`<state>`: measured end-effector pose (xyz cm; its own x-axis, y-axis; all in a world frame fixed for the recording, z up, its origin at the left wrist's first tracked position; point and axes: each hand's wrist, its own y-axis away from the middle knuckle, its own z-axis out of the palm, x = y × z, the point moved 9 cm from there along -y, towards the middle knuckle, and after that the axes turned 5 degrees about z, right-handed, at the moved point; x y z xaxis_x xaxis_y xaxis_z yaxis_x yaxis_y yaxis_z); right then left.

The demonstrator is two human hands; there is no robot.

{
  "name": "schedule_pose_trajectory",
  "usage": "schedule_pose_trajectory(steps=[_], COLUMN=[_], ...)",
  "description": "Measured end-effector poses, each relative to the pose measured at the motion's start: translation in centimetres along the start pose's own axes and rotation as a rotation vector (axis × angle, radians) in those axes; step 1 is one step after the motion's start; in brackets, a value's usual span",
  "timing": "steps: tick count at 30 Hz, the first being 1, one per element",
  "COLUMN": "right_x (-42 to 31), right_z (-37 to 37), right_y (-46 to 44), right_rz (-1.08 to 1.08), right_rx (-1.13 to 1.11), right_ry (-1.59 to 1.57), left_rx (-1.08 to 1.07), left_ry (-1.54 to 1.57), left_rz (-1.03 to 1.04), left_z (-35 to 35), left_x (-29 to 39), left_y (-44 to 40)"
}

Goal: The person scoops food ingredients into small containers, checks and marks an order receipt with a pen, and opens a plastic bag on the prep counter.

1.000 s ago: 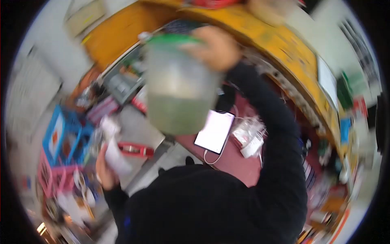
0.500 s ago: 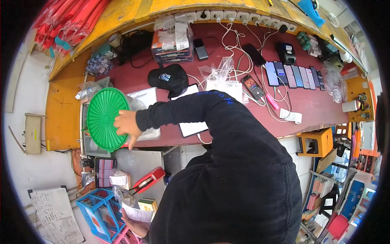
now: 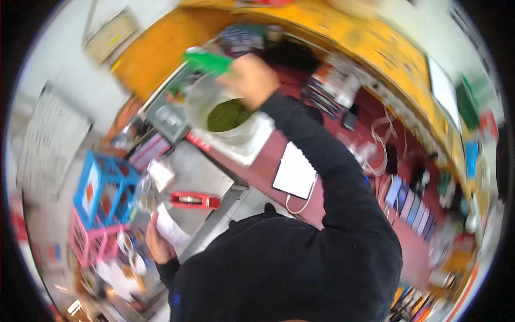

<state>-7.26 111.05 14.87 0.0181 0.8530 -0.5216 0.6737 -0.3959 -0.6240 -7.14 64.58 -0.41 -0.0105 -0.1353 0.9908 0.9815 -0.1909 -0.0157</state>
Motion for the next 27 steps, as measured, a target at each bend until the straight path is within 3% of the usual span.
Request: schedule_pose_trajectory(steps=[4,9,12,15,16,17,18,20,21,23,25,27], right_x=[10.0,30.4,24.6,15.1,13.6,11.0,13.0,12.8,13.2,14.8,16.1,17.9], right_z=[-1.6,5.2,5.4,13.0,17.0,19.3,24.2,26.0,27.9,30.0,29.6,29.8], right_y=[-3.5,-0.2,-2.9,-5.3,-3.8,-2.1,-0.3,1.8,3.1,6.9,10.7,12.7], right_rz=[0.235,0.551,0.133,-0.003,0.106,-0.032,-0.091,-0.082,-0.182,-0.059,0.321,0.579], right_rx=[0.110,0.255,0.434,-0.227,-0.560,-0.783,-0.978,-0.966,-0.970,-1.338,-1.698,-1.704], right_ry=[0.043,0.000,0.309,0.064,0.068,0.446,0.637,0.827,0.822,0.859,0.784,0.581], left_rx=[0.087,0.099,0.125,0.163,0.173,0.181,0.186,0.193,0.220,0.275,0.319,0.378], left_ry=[0.029,0.087,0.034,0.044,0.046,0.047,0.044,0.041,0.050,0.068,0.075,0.102], left_rz=[0.040,-0.031,-0.014,-0.017,-0.018,-0.022,-0.017,0.012,0.016,0.015,0.010,-0.015], left_z=[-1.2,-1.1,-1.8,-2.1,-2.2,-2.2,-2.3,-2.6,-3.1,-4.3,-4.9,-6.0], left_x=[0.7,1.4,1.6,1.5,1.5,1.4,1.4,1.5,1.5,1.1,1.3,0.4], left_y=[1.3,2.8,3.4,3.9,4.0,4.3,4.7,5.0,5.2,6.5,7.7,9.2])
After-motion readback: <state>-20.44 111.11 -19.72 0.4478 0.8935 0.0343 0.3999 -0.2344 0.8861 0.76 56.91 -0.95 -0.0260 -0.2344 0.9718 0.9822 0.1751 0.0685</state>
